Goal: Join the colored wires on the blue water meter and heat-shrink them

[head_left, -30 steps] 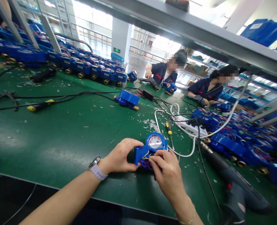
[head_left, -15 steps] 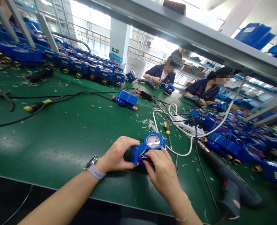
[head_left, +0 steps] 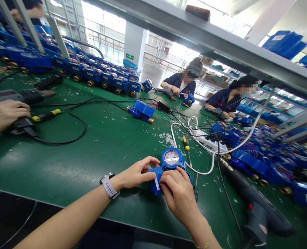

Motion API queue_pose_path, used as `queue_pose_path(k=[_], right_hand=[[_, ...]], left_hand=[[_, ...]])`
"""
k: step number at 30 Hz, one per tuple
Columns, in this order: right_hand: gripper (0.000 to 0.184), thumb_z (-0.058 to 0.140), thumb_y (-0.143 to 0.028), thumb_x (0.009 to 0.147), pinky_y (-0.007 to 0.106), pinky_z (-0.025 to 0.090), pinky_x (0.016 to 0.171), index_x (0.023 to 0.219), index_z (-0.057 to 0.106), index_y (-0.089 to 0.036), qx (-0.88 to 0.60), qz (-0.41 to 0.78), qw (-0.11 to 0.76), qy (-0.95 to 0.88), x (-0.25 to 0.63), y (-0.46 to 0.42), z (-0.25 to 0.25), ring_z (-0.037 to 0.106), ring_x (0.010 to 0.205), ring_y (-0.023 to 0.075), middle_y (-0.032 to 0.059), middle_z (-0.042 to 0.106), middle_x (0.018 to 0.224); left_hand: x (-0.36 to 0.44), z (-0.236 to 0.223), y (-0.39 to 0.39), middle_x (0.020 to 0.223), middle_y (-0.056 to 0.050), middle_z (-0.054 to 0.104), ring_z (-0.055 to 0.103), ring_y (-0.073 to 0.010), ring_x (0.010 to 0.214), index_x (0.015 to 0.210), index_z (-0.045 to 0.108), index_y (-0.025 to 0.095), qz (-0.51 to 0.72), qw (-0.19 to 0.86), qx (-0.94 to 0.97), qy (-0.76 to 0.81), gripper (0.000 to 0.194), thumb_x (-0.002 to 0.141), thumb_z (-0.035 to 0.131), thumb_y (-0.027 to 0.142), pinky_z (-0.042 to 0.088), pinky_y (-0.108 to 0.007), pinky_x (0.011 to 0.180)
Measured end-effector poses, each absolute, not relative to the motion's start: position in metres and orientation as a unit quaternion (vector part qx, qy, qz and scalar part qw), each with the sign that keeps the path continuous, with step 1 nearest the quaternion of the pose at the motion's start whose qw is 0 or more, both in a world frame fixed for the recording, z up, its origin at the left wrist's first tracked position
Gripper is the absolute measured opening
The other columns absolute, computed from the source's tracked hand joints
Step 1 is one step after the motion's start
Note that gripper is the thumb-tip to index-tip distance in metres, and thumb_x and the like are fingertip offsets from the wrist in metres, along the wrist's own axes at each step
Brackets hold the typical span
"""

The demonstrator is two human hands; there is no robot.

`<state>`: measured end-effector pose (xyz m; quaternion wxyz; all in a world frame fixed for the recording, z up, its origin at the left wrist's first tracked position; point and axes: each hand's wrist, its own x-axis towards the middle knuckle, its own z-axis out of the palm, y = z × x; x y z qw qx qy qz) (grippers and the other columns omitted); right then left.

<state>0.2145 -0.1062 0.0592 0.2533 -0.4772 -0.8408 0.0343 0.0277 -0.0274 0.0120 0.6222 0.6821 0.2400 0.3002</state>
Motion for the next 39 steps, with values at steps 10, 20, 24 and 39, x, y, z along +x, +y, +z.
queue_pose_path(k=[10,20,24,39], right_hand=[[0.011,0.056,-0.019,0.089,0.040,0.038,0.083,0.078,0.056,-0.019,-0.496,0.069,0.279,-0.820,0.212,-0.112,0.066,0.054,0.087,0.0219,0.0047,0.060,0.093],[0.017,0.051,-0.017,0.094,0.047,0.022,0.109,0.088,0.066,-0.021,-0.459,-0.021,0.208,-0.863,0.229,-0.127,0.055,0.044,0.123,0.0260,0.0080,0.056,0.123],[0.015,0.053,-0.024,0.094,0.045,0.018,0.111,0.088,0.066,-0.022,-0.474,-0.046,0.207,-0.855,0.235,-0.134,0.053,0.043,0.126,0.0258,0.0064,0.058,0.125],[0.019,0.051,-0.035,0.094,0.049,0.020,0.108,0.101,0.059,-0.019,-0.578,-0.127,0.240,-0.769,0.213,-0.128,0.034,0.043,0.124,0.0295,0.0103,0.056,0.127]], left_hand=[[0.030,0.016,-0.031,0.122,-0.007,0.049,0.052,-0.0142,0.089,0.127,0.043,0.022,0.309,0.721,0.586,0.200,0.067,0.071,0.076,0.035,0.043,-0.027,0.078],[0.025,0.016,-0.027,0.131,-0.010,0.046,0.053,-0.0177,0.093,0.130,0.041,0.024,0.349,0.670,0.612,0.235,0.070,0.069,0.074,0.035,0.045,-0.032,0.081],[0.027,0.016,-0.029,0.131,-0.009,0.045,0.052,-0.0172,0.091,0.130,0.040,0.024,0.336,0.671,0.623,0.221,0.070,0.070,0.074,0.033,0.044,-0.034,0.084],[0.027,0.017,-0.034,0.126,-0.009,0.051,0.052,-0.0253,0.108,0.134,0.040,0.022,0.280,0.622,0.698,0.217,0.083,0.064,0.081,0.039,0.045,-0.039,0.093]])
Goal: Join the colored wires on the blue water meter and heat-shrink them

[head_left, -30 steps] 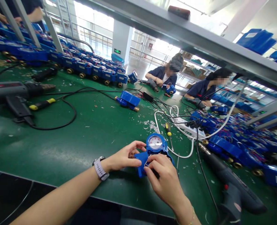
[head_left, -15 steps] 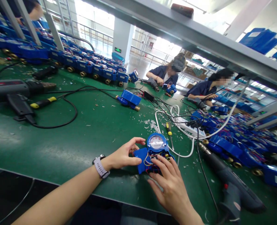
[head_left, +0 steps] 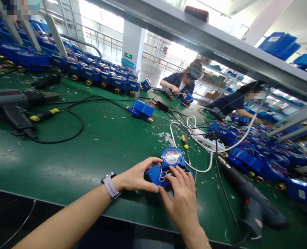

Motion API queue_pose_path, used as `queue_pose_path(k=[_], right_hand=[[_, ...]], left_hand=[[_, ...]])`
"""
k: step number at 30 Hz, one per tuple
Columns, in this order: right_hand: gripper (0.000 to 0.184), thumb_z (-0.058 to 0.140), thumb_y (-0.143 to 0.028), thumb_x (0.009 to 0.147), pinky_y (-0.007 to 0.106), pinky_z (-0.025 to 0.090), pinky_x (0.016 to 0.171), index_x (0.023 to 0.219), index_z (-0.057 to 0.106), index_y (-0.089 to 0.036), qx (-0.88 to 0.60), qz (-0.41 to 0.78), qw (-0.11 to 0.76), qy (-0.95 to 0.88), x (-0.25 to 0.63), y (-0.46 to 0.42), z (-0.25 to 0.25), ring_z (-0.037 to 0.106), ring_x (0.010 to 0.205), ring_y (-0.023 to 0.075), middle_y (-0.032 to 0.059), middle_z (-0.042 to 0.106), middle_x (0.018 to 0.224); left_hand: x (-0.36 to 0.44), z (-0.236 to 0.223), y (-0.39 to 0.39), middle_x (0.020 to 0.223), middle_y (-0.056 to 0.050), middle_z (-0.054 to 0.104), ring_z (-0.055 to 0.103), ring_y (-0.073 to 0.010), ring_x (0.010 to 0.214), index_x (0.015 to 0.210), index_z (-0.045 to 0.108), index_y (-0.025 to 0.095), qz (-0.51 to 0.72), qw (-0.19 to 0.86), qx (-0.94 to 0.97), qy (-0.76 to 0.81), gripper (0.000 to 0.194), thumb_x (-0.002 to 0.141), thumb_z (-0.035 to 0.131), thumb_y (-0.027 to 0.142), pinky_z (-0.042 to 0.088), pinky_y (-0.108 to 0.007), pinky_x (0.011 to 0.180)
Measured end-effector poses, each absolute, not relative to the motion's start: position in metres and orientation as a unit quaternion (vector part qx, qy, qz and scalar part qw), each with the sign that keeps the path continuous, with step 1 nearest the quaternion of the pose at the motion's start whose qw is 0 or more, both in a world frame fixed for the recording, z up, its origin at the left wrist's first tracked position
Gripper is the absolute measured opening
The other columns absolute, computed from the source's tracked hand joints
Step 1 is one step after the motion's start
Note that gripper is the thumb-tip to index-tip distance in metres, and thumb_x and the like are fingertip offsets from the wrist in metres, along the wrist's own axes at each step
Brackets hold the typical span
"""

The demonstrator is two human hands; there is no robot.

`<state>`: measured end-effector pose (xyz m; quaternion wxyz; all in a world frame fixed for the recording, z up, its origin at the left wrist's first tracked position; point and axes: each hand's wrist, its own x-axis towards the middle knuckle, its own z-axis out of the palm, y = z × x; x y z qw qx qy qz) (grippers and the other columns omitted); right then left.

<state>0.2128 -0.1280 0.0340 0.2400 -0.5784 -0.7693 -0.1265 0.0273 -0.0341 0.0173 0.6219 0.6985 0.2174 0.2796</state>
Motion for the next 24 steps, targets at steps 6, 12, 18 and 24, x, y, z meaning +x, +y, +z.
queue_pose_path(k=[6,12,18,24], right_hand=[[0.009,0.052,-0.025,0.092,0.052,0.015,0.109,0.086,0.059,-0.022,-0.587,-0.096,0.266,-0.759,0.208,-0.123,0.032,0.046,0.121,0.0280,0.0062,0.063,0.116],[0.013,0.050,-0.018,0.089,0.054,0.018,0.108,0.080,0.057,-0.022,-0.574,-0.093,0.264,-0.770,0.208,-0.123,0.037,0.045,0.121,0.0288,0.0064,0.063,0.116],[0.013,0.048,-0.018,0.089,0.057,0.020,0.106,0.079,0.055,-0.021,-0.574,-0.131,0.258,-0.767,0.213,-0.131,0.036,0.042,0.124,0.0312,0.0083,0.061,0.120],[0.010,0.050,-0.024,0.091,0.056,0.022,0.105,0.081,0.053,-0.021,-0.591,-0.135,0.292,-0.740,0.227,-0.139,0.039,0.047,0.118,0.0307,0.0089,0.063,0.114]], left_hand=[[0.029,0.015,-0.036,0.121,-0.008,0.052,0.053,-0.0251,0.103,0.132,0.043,0.020,0.291,0.538,0.753,0.242,0.083,0.062,0.082,0.042,0.045,-0.042,0.094],[0.032,0.011,-0.035,0.116,-0.008,0.053,0.055,-0.0236,0.098,0.130,0.045,0.021,0.297,0.502,0.779,0.230,0.083,0.060,0.083,0.044,0.048,-0.039,0.089],[0.035,0.011,-0.034,0.114,-0.009,0.052,0.054,-0.0268,0.106,0.121,0.053,0.019,0.313,0.474,0.800,0.194,0.075,0.058,0.084,0.044,0.045,-0.042,0.096],[0.035,0.014,-0.035,0.115,-0.010,0.052,0.054,-0.0268,0.108,0.119,0.053,0.018,0.320,0.467,0.801,0.196,0.073,0.059,0.084,0.045,0.046,-0.041,0.095]])
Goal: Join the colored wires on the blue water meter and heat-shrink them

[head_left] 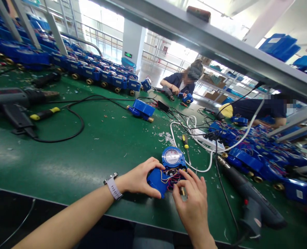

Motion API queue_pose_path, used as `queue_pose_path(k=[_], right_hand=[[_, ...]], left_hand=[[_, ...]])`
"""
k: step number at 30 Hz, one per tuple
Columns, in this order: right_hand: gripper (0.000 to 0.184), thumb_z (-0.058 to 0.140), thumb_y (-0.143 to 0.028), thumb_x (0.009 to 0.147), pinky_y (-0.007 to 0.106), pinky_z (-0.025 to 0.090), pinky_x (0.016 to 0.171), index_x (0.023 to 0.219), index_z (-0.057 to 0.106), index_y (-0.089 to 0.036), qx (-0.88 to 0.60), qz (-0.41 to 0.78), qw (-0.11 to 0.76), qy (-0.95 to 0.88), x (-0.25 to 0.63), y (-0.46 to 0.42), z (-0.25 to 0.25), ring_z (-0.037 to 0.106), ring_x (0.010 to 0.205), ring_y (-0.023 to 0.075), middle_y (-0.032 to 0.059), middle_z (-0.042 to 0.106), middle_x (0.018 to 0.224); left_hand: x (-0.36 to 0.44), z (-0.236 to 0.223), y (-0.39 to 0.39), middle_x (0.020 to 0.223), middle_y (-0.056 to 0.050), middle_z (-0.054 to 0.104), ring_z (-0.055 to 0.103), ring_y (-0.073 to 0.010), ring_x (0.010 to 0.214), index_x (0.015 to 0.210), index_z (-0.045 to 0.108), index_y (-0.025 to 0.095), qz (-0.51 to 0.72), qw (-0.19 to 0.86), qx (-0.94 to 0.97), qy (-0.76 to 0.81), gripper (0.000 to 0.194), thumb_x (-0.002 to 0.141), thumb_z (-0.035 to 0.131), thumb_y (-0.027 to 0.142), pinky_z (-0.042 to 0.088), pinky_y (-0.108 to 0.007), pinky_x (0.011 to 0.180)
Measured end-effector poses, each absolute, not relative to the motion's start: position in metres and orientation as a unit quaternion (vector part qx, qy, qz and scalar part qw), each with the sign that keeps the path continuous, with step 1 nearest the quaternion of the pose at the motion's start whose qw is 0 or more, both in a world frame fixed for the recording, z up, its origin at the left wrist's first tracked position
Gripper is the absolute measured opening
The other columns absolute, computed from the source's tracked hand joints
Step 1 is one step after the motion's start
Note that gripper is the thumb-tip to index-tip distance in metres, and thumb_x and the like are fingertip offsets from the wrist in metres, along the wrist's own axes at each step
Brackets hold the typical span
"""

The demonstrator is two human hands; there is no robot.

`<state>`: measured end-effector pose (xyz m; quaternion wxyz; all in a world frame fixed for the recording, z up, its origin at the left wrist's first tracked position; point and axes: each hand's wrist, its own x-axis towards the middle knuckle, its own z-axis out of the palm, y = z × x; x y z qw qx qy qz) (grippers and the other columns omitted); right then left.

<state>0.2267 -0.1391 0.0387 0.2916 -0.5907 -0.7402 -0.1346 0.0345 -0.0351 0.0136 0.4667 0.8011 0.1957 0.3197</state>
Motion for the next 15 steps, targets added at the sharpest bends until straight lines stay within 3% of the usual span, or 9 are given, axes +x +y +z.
queue_pose_path(k=[2,6,11,15], right_hand=[[0.010,0.051,-0.026,0.092,0.054,0.023,0.105,0.097,0.055,-0.019,-0.583,-0.126,0.300,-0.745,0.227,-0.140,0.040,0.046,0.120,0.0302,0.0108,0.060,0.119],[0.030,0.049,-0.020,0.093,0.049,0.021,0.108,0.123,0.052,-0.017,-0.540,-0.106,0.254,-0.795,0.220,-0.135,0.042,0.046,0.121,0.0279,0.0091,0.059,0.120],[0.012,0.050,-0.019,0.094,0.048,0.028,0.106,0.095,0.062,-0.021,-0.545,-0.069,0.256,-0.796,0.214,-0.122,0.038,0.056,0.098,0.0232,0.0047,0.063,0.094],[0.016,0.045,-0.016,0.097,0.046,0.034,0.105,0.089,0.058,-0.019,-0.530,-0.065,0.264,-0.803,0.214,-0.116,0.032,0.059,0.095,0.0206,0.0067,0.063,0.098]], left_hand=[[0.035,0.014,-0.036,0.116,-0.010,0.053,0.054,-0.0271,0.108,0.120,0.051,0.018,0.328,0.465,0.800,0.189,0.074,0.059,0.084,0.045,0.046,-0.041,0.095],[0.035,0.013,-0.039,0.118,-0.011,0.053,0.054,-0.0276,0.110,0.122,0.048,0.018,0.349,0.465,0.794,0.175,0.078,0.058,0.084,0.047,0.045,-0.041,0.097],[0.035,0.013,-0.040,0.126,-0.012,0.051,0.052,-0.0299,0.115,0.127,0.044,0.019,0.329,0.491,0.782,0.198,0.085,0.058,0.084,0.045,0.042,-0.043,0.101],[0.037,0.015,-0.041,0.128,-0.011,0.053,0.053,-0.0298,0.116,0.129,0.044,0.018,0.281,0.522,0.767,0.245,0.077,0.063,0.080,0.036,0.042,-0.044,0.102]])
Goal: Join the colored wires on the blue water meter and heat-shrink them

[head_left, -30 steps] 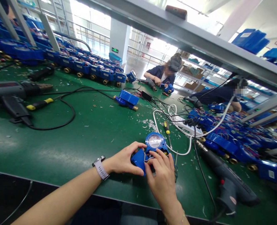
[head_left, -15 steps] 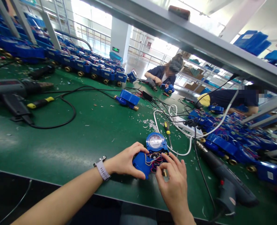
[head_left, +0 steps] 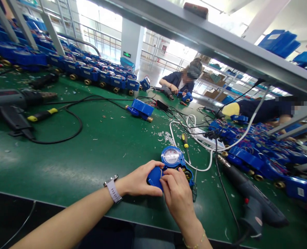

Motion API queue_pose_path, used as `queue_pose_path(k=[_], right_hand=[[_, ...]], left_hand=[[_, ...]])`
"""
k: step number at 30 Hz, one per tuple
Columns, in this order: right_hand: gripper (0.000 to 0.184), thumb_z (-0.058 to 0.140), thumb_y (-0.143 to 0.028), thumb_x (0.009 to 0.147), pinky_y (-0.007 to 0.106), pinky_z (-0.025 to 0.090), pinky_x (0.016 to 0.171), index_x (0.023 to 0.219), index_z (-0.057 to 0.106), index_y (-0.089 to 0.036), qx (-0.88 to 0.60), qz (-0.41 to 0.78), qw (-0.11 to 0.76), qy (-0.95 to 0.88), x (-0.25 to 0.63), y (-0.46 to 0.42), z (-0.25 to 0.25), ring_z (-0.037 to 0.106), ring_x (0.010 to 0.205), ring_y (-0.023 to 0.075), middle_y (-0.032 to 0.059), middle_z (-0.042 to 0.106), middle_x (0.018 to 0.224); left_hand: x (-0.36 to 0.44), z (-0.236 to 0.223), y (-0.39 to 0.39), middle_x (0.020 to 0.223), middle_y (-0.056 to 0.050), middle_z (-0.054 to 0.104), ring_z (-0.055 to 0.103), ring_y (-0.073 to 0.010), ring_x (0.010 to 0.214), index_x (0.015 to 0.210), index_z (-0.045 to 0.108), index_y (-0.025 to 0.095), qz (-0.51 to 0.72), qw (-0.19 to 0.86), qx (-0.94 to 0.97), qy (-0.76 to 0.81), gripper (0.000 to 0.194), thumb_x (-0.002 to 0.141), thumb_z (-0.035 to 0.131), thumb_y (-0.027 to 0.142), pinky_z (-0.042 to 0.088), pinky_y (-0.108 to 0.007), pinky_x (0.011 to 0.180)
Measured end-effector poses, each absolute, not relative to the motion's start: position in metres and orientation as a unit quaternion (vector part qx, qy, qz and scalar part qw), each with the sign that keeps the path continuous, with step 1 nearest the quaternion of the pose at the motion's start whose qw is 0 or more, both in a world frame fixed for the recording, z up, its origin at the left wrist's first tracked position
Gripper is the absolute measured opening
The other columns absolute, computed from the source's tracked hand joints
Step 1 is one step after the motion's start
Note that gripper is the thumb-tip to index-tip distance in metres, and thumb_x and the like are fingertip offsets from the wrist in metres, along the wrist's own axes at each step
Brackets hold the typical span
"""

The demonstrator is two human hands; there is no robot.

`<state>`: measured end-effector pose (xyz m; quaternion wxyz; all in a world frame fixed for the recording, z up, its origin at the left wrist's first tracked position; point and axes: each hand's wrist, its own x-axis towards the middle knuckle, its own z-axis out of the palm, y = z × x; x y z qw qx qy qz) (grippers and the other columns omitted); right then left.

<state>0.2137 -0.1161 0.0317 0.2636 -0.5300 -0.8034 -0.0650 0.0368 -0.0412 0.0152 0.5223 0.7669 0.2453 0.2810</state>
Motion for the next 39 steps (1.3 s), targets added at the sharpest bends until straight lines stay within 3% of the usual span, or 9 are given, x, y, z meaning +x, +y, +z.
queue_pose_path(k=[4,9,15,21,23,28,33,36,39], right_hand=[[0.014,0.043,-0.015,0.099,0.040,0.042,0.100,0.094,0.055,-0.018,-0.517,-0.048,0.276,-0.809,0.217,-0.114,0.029,0.063,0.095,0.0195,0.0076,0.066,0.100],[0.019,0.041,-0.020,0.099,0.028,0.052,0.074,0.090,0.058,-0.019,-0.550,0.007,0.307,-0.777,0.219,-0.113,0.037,0.066,0.081,0.0180,0.0061,0.068,0.090],[0.015,0.045,-0.023,0.096,0.033,0.052,0.076,0.099,0.058,-0.018,-0.546,0.010,0.266,-0.794,0.214,-0.114,0.046,0.064,0.087,0.0223,0.0084,0.067,0.096],[0.020,0.041,-0.019,0.098,0.032,0.050,0.077,0.084,0.056,-0.019,-0.533,-0.001,0.271,-0.802,0.215,-0.114,0.042,0.065,0.087,0.0215,0.0079,0.067,0.094],[0.020,0.042,-0.022,0.099,0.029,0.051,0.073,0.087,0.057,-0.019,-0.555,0.028,0.294,-0.777,0.217,-0.114,0.041,0.067,0.082,0.0200,0.0076,0.068,0.093],[0.021,0.047,-0.031,0.097,0.023,0.046,0.052,0.083,0.057,-0.020,-0.626,0.083,0.362,-0.686,0.221,-0.111,0.050,0.064,0.058,0.0159,0.0009,0.066,0.069],[0.017,0.047,-0.026,0.096,0.023,0.046,0.057,0.087,0.059,-0.020,-0.611,0.097,0.355,-0.701,0.222,-0.111,0.053,0.064,0.062,0.0154,0.0007,0.066,0.075],[0.015,0.047,-0.020,0.096,0.025,0.049,0.066,0.095,0.061,-0.020,-0.588,0.080,0.354,-0.723,0.221,-0.114,0.049,0.065,0.074,0.0164,0.0023,0.067,0.085],[0.016,0.051,-0.016,0.094,0.030,0.048,0.085,0.107,0.060,-0.019,-0.557,0.015,0.417,-0.718,0.219,-0.126,0.042,0.061,0.097,0.0193,0.0070,0.064,0.102]], left_hand=[[0.038,0.019,-0.043,0.124,-0.011,0.055,0.055,-0.0285,0.111,0.125,0.047,0.016,0.271,0.527,0.764,0.255,0.070,0.064,0.078,0.033,0.044,-0.043,0.099],[0.039,0.018,-0.043,0.122,-0.011,0.056,0.056,-0.0281,0.110,0.124,0.047,0.018,0.292,0.512,0.773,0.236,0.072,0.062,0.079,0.034,0.045,-0.042,0.098],[0.037,0.016,-0.042,0.125,-0.011,0.055,0.054,-0.0294,0.113,0.128,0.045,0.020,0.303,0.505,0.776,0.226,0.080,0.060,0.082,0.038,0.043,-0.043,0.100],[0.036,0.015,-0.042,0.124,-0.011,0.055,0.055,-0.0289,0.112,0.130,0.044,0.019,0.306,0.502,0.775,0.231,0.083,0.059,0.083,0.037,0.045,-0.043,0.099],[0.037,0.015,-0.042,0.124,-0.011,0.055,0.055,-0.0284,0.111,0.130,0.043,0.019,0.309,0.504,0.774,0.228,0.083,0.060,0.083,0.038,0.046,-0.042,0.098],[0.038,0.013,-0.045,0.129,-0.013,0.052,0.054,-0.0299,0.115,0.132,0.040,0.019,0.307,0.494,0.792,0.184,0.088,0.059,0.084,0.039,0.044,-0.043,0.100],[0.037,0.011,-0.046,0.137,-0.014,0.047,0.050,-0.0305,0.121,0.143,0.027,0.021,0.306,0.519,0.777,0.183,0.098,0.062,0.082,0.035,0.039,-0.046,0.106],[0.040,0.011,-0.044,0.127,-0.011,0.054,0.056,-0.0250,0.112,0.144,0.024,0.021,0.289,0.578,0.736,0.200,0.085,0.074,0.072,0.027,0.043,-0.042,0.100],[0.043,0.008,-0.042,0.111,-0.008,0.061,0.059,-0.0197,0.098,0.142,0.026,0.020,0.293,0.639,0.670,0.238,0.072,0.079,0.060,0.016,0.047,-0.037,0.090]])
